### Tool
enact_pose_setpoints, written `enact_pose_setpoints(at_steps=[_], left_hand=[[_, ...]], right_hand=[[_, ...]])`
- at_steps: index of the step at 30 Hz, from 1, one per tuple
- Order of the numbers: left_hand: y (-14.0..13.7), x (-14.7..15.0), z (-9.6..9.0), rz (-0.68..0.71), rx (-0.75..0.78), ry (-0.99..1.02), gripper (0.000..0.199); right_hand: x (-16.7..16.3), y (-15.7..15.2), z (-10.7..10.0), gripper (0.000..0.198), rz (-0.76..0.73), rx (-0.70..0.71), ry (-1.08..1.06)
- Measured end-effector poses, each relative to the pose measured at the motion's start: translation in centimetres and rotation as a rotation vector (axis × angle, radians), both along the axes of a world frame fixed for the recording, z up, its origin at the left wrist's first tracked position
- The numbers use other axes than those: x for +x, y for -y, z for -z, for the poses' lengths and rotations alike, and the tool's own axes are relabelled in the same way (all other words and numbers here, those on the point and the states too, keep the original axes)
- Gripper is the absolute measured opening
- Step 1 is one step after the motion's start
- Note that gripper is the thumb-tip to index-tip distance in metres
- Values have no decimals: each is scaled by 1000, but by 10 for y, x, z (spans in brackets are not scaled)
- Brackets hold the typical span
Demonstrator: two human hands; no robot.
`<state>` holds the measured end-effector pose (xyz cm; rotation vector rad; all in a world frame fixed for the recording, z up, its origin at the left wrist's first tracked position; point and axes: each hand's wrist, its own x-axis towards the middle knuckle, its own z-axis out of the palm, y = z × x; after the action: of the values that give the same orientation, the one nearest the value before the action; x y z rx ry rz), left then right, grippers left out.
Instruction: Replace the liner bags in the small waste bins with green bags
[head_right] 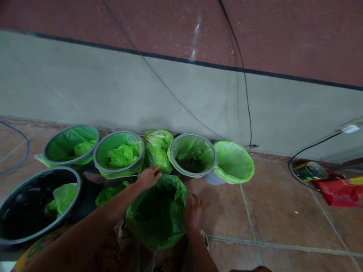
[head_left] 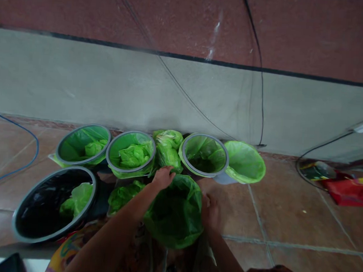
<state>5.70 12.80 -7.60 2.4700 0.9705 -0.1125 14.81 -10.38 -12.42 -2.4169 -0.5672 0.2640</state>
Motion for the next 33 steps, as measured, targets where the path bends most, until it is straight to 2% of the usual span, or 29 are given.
enact_pose_setpoints(at_steps=[3,7,12,16,21,24,26,29,31,33], left_hand=[[7,12,1,24,-37,-20,34],[8,18,1,80,-68,-73,27],[5,13,4,39,-30,8,20],[7,7,3,95,52,82,20],[9,-9,-4,313,222,82,18],[9,-15,-10,343,252,90,11],[11,-13,-12,283,247,118,14],[16,0,-12,235,206,179,20],[20,11,-7,308,159,193,23],[24,19,2,375,91,122,28]], right_hand=[[31,-40,-13,42,-137,48,-80],[46,-74,-11,25,-219,166,-200],[37,-71,4,22,-126,325,-238],[33,-61,10,23,-183,425,-164],[33,-50,9,16,-338,299,-31],[32,-45,5,15,-406,271,11],[33,-45,1,20,-382,310,31],[36,-52,-4,32,-269,354,1],[37,-59,-4,36,-259,300,-39],[38,-65,1,35,-347,176,-57]])
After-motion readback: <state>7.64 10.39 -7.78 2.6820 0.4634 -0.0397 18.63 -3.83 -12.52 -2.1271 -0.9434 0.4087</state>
